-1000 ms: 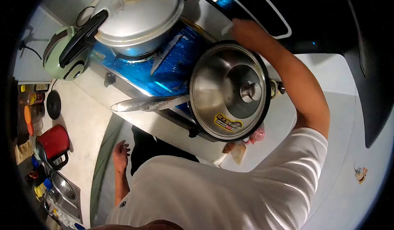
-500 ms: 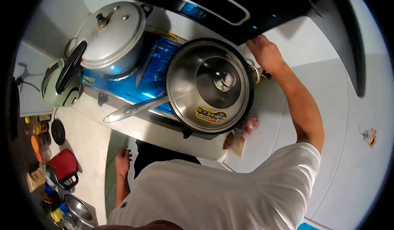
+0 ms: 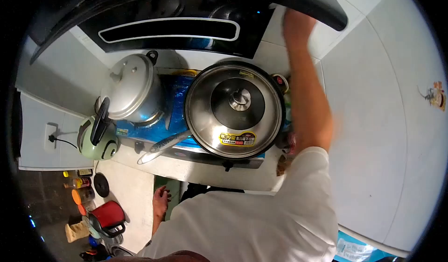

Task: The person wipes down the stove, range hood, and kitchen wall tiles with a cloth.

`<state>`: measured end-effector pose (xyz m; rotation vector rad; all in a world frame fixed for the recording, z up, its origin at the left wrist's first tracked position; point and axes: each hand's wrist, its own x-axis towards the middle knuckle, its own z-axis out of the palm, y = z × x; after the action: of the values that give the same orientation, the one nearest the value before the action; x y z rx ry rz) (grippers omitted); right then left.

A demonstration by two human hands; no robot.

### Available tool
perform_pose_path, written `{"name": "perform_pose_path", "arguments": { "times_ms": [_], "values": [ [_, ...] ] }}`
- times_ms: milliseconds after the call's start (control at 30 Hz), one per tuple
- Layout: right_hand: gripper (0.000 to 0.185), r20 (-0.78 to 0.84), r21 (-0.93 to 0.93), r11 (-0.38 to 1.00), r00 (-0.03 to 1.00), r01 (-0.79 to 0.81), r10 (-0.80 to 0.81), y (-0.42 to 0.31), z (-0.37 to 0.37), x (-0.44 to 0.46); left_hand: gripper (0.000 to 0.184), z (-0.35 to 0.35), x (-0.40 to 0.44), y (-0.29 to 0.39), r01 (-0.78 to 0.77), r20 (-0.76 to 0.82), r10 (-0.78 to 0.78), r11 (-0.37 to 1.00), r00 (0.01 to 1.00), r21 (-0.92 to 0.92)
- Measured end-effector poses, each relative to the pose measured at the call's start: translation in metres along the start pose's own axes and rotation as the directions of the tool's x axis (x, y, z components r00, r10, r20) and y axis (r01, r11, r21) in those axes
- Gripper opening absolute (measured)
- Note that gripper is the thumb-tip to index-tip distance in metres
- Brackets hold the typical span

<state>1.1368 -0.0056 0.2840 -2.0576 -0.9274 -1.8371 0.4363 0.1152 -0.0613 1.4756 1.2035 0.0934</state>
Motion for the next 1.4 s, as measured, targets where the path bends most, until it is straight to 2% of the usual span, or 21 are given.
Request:
{"name": "perform_pose_path", "arguments": {
  "times_ms": [33,67,100,200,300,400,467,500,567,600,667,733,900,967,1000,1100,1167,1233,1300,1367,1400],
  "values": [
    [0.021,0.25,0.448,0.692,0.822,-0.566,0.511,-0.027,0.004,-0.016,0.037,0.0,-0.002,0.003,0.001,0.001,-0.001,1.0,1.0,-0.018],
    [0.017,0.398,0.474,0.522,0.701,-0.709,0.592,-0.043,-0.001,-0.027,0.037,-0.001,0.001,-0.004,0.013,0.013,-0.012,1.0,1.0,-0.023],
    [0.025,0.404,0.511,0.518,0.723,-0.686,0.56,-0.05,0.007,-0.052,0.038,-0.002,0.002,-0.011,0.026,0.026,-0.026,0.999,0.999,-0.027],
    [0.02,0.687,0.244,0.529,0.53,-0.813,0.498,-0.058,0.026,-0.115,0.038,0.003,-0.012,0.018,0.065,0.047,-0.066,0.998,0.997,0.024],
    [0.019,0.739,0.203,0.439,0.431,-0.875,0.517,-0.053,0.044,-0.126,0.038,0.002,-0.002,0.015,0.07,0.069,-0.072,0.997,0.995,0.033],
    [0.025,0.549,0.357,0.568,0.659,-0.741,0.514,-0.039,0.008,-0.038,0.037,-0.001,-0.004,0.023,0.051,0.089,-0.051,0.999,0.995,0.005],
    [0.025,0.175,0.48,0.797,0.93,-0.367,0.322,-0.021,0.002,-0.012,0.037,-0.003,-0.002,0.027,0.052,0.086,-0.053,0.999,0.995,0.018],
    [0.025,0.182,0.473,0.794,0.925,-0.381,0.335,-0.027,-0.002,-0.015,0.036,-0.006,-0.001,0.028,0.047,0.083,-0.049,0.999,0.995,0.023],
    [0.016,0.418,0.441,0.588,0.735,-0.678,0.534,-0.046,-0.013,-0.02,0.036,-0.01,-0.003,0.028,0.042,0.087,-0.043,0.999,0.995,0.006],
    [0.019,0.368,0.504,0.54,0.733,-0.674,0.572,-0.055,0.006,-0.054,0.037,-0.009,-0.002,0.028,0.046,0.085,-0.048,0.999,0.995,0.019],
    [0.018,0.638,0.249,0.635,0.617,-0.731,0.46,-0.062,0.035,-0.127,0.037,-0.003,-0.008,0.038,0.083,0.07,-0.086,0.996,0.994,0.034],
    [0.017,0.814,0.197,0.571,0.458,-0.797,0.358,-0.063,0.047,-0.176,0.037,-0.004,-0.009,0.029,0.107,0.077,-0.109,0.994,0.991,0.023],
    [0.021,0.848,0.138,0.582,0.4,-0.801,0.349,-0.058,0.059,-0.178,0.039,-0.002,-0.013,0.028,0.101,0.084,-0.107,0.992,0.991,0.071],
    [0.022,0.929,0.007,0.418,0.16,-0.908,0.334,-0.057,0.076,-0.177,0.039,0.002,-0.009,0.032,0.099,0.084,-0.105,0.992,0.991,0.076],
    [0.022,0.923,-0.017,0.48,0.171,-0.877,0.344,-0.06,0.065,-0.161,0.038,0.001,-0.008,0.033,0.125,0.084,-0.133,0.988,0.988,0.095],
    [0.022,0.892,0.035,0.414,0.215,-0.91,0.398,-0.06,0.042,-0.14,0.038,0.002,-0.011,0.026,0.13,0.103,-0.132,0.991,0.986,0.021],
    [0.023,0.832,0.064,0.319,0.227,-0.946,0.506,-0.058,0.033,-0.13,0.039,0.001,-0.004,0.019,0.094,0.127,-0.1,0.994,0.987,0.053],
    [0.014,0.841,0.293,0.111,0.311,-0.95,0.442,-0.045,0.017,-0.105,0.039,0.004,-0.01,0.031,0.131,0.142,-0.143,0.987,0.98,0.091],
    [0.015,0.625,0.442,0.297,0.528,-0.847,0.575,-0.043,-0.018,-0.043,0.038,-0.003,-0.007,0.034,0.113,0.161,-0.132,0.986,0.978,0.122],
    [0.016,0.422,0.659,0.377,0.735,-0.651,0.53,-0.031,-0.036,0.001,0.037,-0.006,-0.002,0.042,0.029,0.167,-0.048,0.993,0.985,0.111],
    [0.016,0.416,0.662,0.374,0.733,-0.65,0.537,-0.033,-0.044,0.014,0.036,-0.004,-0.006,0.061,0.02,0.149,-0.042,0.989,0.988,0.148]
  ]
}}
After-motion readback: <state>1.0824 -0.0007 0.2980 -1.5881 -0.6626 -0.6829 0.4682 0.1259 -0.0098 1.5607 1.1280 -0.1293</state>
